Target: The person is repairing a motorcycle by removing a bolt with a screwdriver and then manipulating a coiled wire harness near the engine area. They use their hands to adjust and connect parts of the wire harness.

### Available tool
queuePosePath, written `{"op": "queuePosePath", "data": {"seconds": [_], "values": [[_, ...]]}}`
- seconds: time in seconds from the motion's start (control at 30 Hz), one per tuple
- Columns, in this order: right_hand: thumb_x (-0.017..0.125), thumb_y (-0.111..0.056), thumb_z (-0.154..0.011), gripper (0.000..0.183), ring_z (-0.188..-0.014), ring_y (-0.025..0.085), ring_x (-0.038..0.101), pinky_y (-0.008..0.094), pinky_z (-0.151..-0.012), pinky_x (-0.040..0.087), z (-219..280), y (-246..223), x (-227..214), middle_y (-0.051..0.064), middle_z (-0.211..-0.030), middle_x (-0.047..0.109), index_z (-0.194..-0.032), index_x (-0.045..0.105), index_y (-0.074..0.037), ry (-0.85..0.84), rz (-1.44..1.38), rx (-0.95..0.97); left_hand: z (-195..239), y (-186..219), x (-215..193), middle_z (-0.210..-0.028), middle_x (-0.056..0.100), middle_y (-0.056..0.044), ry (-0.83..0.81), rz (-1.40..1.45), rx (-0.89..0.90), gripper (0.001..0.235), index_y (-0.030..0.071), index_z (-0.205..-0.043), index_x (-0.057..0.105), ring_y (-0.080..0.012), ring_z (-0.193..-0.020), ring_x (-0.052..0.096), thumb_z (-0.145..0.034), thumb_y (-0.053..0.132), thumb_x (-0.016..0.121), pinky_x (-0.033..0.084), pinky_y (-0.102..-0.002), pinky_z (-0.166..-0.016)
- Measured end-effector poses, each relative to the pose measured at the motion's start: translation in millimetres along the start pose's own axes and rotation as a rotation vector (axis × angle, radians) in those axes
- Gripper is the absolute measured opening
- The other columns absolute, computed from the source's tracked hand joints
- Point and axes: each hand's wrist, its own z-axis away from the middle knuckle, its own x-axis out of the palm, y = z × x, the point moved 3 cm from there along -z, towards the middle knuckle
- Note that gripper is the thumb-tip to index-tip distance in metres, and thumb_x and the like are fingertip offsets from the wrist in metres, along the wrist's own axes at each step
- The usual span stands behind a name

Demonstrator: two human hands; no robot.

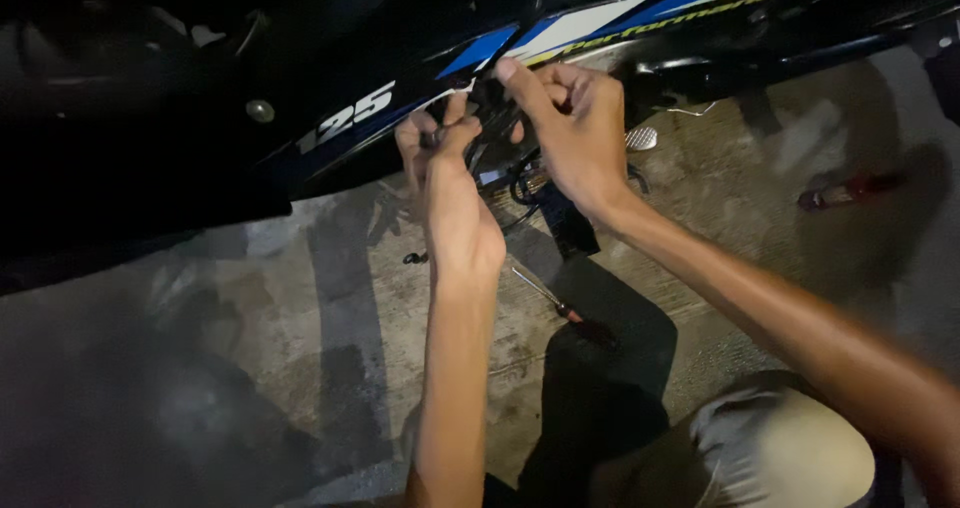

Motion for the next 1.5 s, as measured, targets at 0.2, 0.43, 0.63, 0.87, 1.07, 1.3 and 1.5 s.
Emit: {"op": "queuePosePath", "data": {"seconds": [0.2,0.43,0.63,0.87,1.07,1.3,1.5], "values": [[0.065,-0.038,-0.105,0.042,-0.049,0.004,0.056,0.02,-0.044,0.038,6.8,10.4,0.3,-0.001,-0.062,0.062,-0.086,0.071,-0.001,0.03,0.175,-0.039,-6.3,0.0,-20.5,-0.141,0.059,-0.023,-0.166,-0.167,0.097,0.027,0.013,-0.117,0.044,-0.0137,-0.089,0.057,-0.098,0.006,0.061,0.037,-0.042,-0.116],[0.062,-0.044,-0.108,0.048,-0.056,0.003,0.055,0.02,-0.049,0.038,13.9,25.5,10.8,-0.001,-0.066,0.062,-0.087,0.07,-0.002,0.086,0.074,-0.095,-15.0,-2.2,-27.4,-0.123,0.071,-0.024,-0.216,-0.309,0.286,0.03,0.012,-0.112,0.04,-0.0141,-0.079,0.059,-0.103,0.022,0.067,0.049,-0.033,-0.075],[0.055,-0.042,-0.113,0.052,-0.058,0.007,0.036,0.027,-0.054,0.027,14.5,37.1,14.8,-0.001,-0.065,0.047,-0.08,0.065,-0.004,0.193,0.22,-0.175,-5.7,-0.1,-26.5,-0.122,0.061,-0.015,-0.202,-0.444,0.445,0.025,0.009,-0.115,0.04,-0.0167,-0.116,0.06,-0.11,0.015,0.064,0.052,-0.036,-0.101],[0.055,-0.039,-0.111,0.044,-0.069,0.005,0.047,0.026,-0.06,0.038,22.4,38.3,30.2,-0.004,-0.075,0.055,-0.085,0.062,-0.004,0.22,0.031,-0.102,-13.0,-6.3,-13.8,-0.09,0.038,0.0,-0.071,-0.235,0.364,0.026,0.01,-0.101,0.04,-0.0077,-0.076,0.038,-0.107,0.008,0.065,0.036,-0.026,-0.067],[0.056,-0.038,-0.112,0.046,-0.067,0.004,0.044,0.026,-0.059,0.036,16.8,40.8,25.6,-0.005,-0.072,0.054,-0.081,0.06,-0.004,0.187,0.051,-0.083,-17.4,-11.0,-14.5,-0.085,0.047,-0.002,-0.087,-0.169,0.38,0.026,0.011,-0.097,0.041,-0.0071,-0.07,0.036,-0.104,0.01,0.066,0.032,-0.024,-0.063],[0.057,-0.034,-0.107,0.04,-0.052,0.006,0.034,0.028,-0.047,0.025,18.6,30.6,19.4,-0.004,-0.061,0.046,-0.075,0.059,-0.009,0.176,0.145,0.123,-13.6,19.2,-25.7,-0.096,0.065,-0.005,-0.162,-0.499,0.391,0.019,0.007,-0.1,0.051,-0.0172,-0.089,0.075,-0.099,0.018,0.067,0.067,-0.03,-0.073],[0.059,-0.027,-0.104,0.02,-0.058,0.007,0.041,0.027,-0.047,0.033,19.5,24.3,21.1,0.0,-0.074,0.051,-0.103,0.053,-0.007,0.223,-0.021,0.412,-3.2,40.8,-58.9,-0.09,0.073,-0.008,-0.105,-0.8,0.503,0.023,0.008,-0.106,0.055,-0.0182,-0.087,0.072,-0.107,0.027,0.067,0.06,-0.03,-0.071]]}}
